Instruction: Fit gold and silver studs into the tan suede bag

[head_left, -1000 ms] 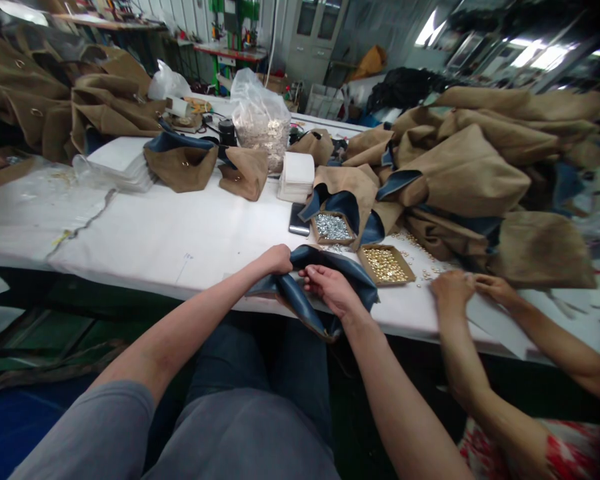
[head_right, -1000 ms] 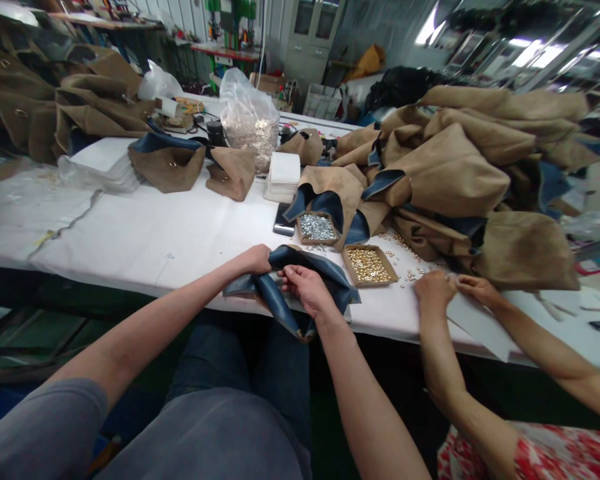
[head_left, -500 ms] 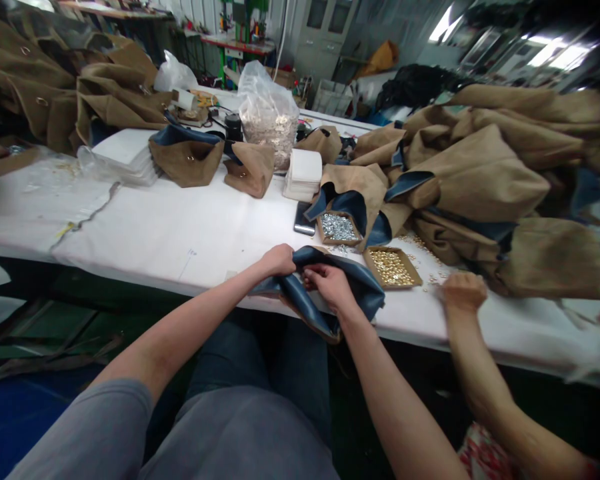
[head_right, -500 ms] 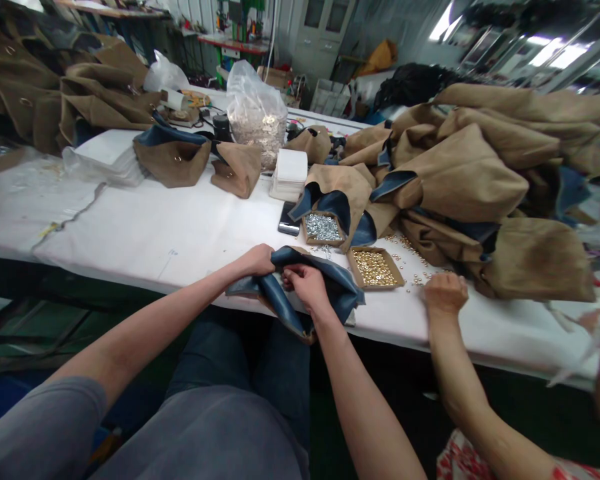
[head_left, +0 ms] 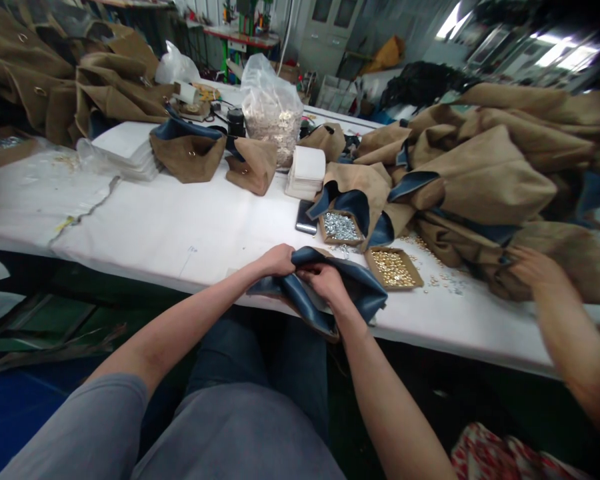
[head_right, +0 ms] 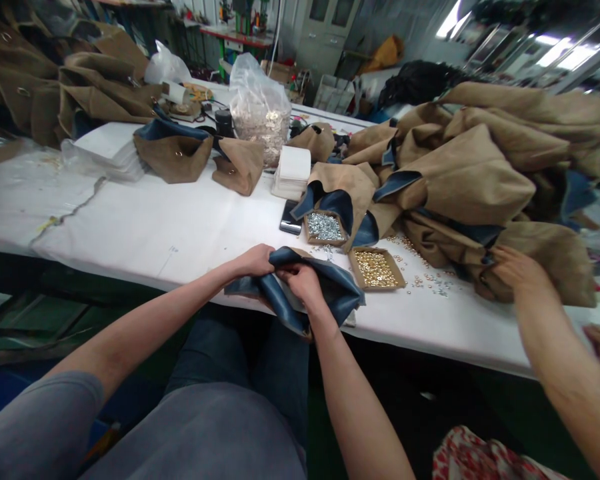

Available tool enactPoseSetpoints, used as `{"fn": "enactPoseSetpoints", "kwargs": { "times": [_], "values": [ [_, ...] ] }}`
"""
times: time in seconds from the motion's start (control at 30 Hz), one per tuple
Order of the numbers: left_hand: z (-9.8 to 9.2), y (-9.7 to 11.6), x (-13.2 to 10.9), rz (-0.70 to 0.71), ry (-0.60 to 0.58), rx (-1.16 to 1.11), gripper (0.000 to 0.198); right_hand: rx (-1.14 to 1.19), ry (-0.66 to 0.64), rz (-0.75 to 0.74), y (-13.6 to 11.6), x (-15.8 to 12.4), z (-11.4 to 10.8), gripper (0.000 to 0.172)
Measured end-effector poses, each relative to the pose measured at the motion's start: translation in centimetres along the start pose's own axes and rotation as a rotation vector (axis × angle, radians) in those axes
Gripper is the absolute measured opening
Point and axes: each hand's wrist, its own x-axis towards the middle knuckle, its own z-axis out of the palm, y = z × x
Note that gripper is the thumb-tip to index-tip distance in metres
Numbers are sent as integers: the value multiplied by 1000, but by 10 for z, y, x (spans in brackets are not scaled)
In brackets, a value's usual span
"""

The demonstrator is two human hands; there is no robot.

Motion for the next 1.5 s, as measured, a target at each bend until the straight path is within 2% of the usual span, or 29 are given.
{"fn": "enactPoseSetpoints", "kwargs": {
  "times": [0.23, 0.37, 0.6, 0.8, 0.87, 0.97, 1.1, 1.17, 1.23, 1.27, 1.3, 1.37, 1.4, 1.43, 1.5],
  "values": [
    [-1, -2, 1, 32, -28, -45, 14, -13, 14, 8, -2, 2, 5, 16],
    [-2, 0, 2, 40, -32, -58, 18, -36, 43, 3, -1, 4, 5, 21],
    [-6, 2, -3, 60, -57, -93, 17, -77, 46, 6, 0, 9, 3, 13],
    [-4, -1, 4, 46, -73, -53, 18, -113, 105, 25, -3, 8, 2, 20],
    [-2, 0, 5, 28, -60, -19, 26, -115, 115, 24, -3, 7, 2, 23],
    [4, 2, 4, -35, 1, 44, 37, -101, 90, -10, -1, 3, 2, 13],
    [13, 4, -3, -96, 72, 85, 37, -106, 9, -74, -2, -14, -3, 18],
    [17, 6, -8, -106, 95, 98, 32, -229, 53, -139, -12, -31, -9, 17],
    [18, 8, -14, -100, 111, 117, 29, -440, 189, -289, -29, -49, -18, 21],
    [19, 11, -17, -88, 118, 129, 28, -557, 258, -388, -40, -57, -24, 29],
    [19, 14, -21, -69, 126, 144, 28, -666, 306, -481, -52, -63, -29, 44],
    [19, 23, -31, -16, 150, 182, 29, -877, 319, -590, -72, -68, -41, 82],
    [19, 29, -36, 15, 166, 205, 30, -976, 300, -610, -80, -66, -46, 92],
    [18, 35, -41, 50, 183, 230, 30, -1064, 272, -617, -85, -63, -51, 87],
    [17, 46, -52, 126, 214, 278, 29, -1174, 213, -626, -89, -56, -60, 43]
  ]
}}
